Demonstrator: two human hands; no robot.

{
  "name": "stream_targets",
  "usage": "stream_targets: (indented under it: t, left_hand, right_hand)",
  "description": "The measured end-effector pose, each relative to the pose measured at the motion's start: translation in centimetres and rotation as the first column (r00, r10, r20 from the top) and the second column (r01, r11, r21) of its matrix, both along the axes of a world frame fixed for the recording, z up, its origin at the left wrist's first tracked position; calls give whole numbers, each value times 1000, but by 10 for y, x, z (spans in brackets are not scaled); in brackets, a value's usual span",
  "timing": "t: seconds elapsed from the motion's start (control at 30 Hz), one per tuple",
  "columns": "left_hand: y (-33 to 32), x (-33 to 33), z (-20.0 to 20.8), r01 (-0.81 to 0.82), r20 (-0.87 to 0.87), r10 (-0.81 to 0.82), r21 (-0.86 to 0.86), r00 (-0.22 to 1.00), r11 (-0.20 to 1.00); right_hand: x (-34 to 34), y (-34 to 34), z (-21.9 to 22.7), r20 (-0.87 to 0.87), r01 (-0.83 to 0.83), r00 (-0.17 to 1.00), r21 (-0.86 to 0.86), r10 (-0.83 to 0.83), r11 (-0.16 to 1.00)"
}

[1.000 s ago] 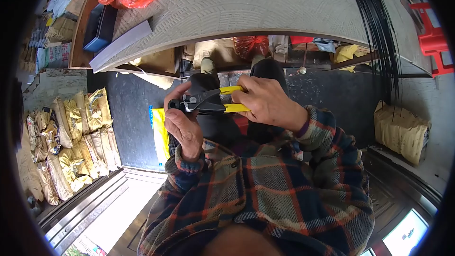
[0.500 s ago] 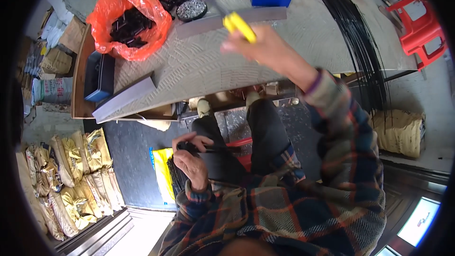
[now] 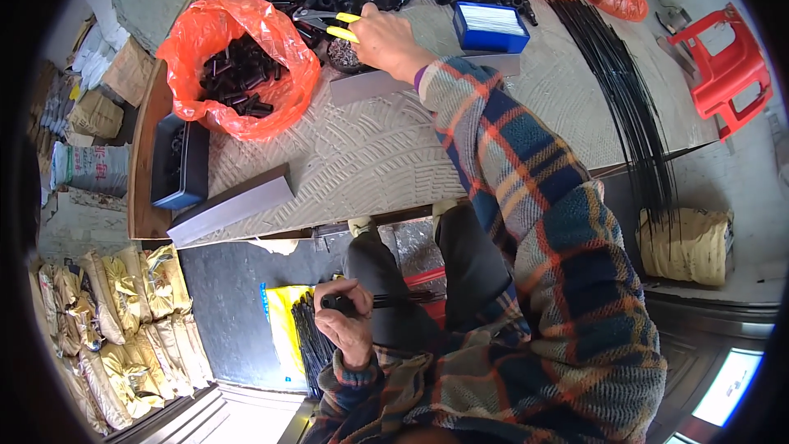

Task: The person is assembling black wire bundles and attaching plastic connectors at a workbench using pliers.

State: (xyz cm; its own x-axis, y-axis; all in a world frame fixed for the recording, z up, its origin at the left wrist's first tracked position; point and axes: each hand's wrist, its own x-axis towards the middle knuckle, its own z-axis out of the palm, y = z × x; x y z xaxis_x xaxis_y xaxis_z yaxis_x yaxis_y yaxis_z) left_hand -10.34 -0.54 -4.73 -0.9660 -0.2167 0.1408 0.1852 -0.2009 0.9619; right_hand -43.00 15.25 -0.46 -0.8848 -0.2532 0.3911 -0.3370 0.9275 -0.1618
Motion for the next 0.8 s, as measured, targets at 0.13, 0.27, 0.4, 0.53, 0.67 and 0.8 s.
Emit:
stream_targets:
  t: [0.13, 0.27, 0.4, 0.53, 0.67, 0.8]
  left_hand:
    - [-3, 2, 1, 1, 29, -2, 34, 1000, 999]
    - [-2, 14, 6, 1, 41, -3, 36, 999, 999]
    - [1, 13, 14, -32, 56, 25, 129, 998, 991]
    - [10, 18, 38, -15, 80, 7, 102, 997, 995]
    - [22, 36, 59, 118, 12, -119, 64, 993, 991]
    - [29, 56, 64, 108, -5, -109, -58, 994, 992]
  right_hand:
    - [3, 1, 7, 72, 26, 997, -237, -9, 971]
    - [10, 14, 3, -1, -197, 975, -469, 223, 861]
    - [131, 10, 55, 291, -9, 799, -869, 527, 494]
    - [242, 1, 33, 2, -141, 651, -982, 759, 124]
    - [298, -5, 27, -206, -272, 654, -962, 728, -28]
    - [325, -3, 24, -219, -314, 676, -950, 703, 6]
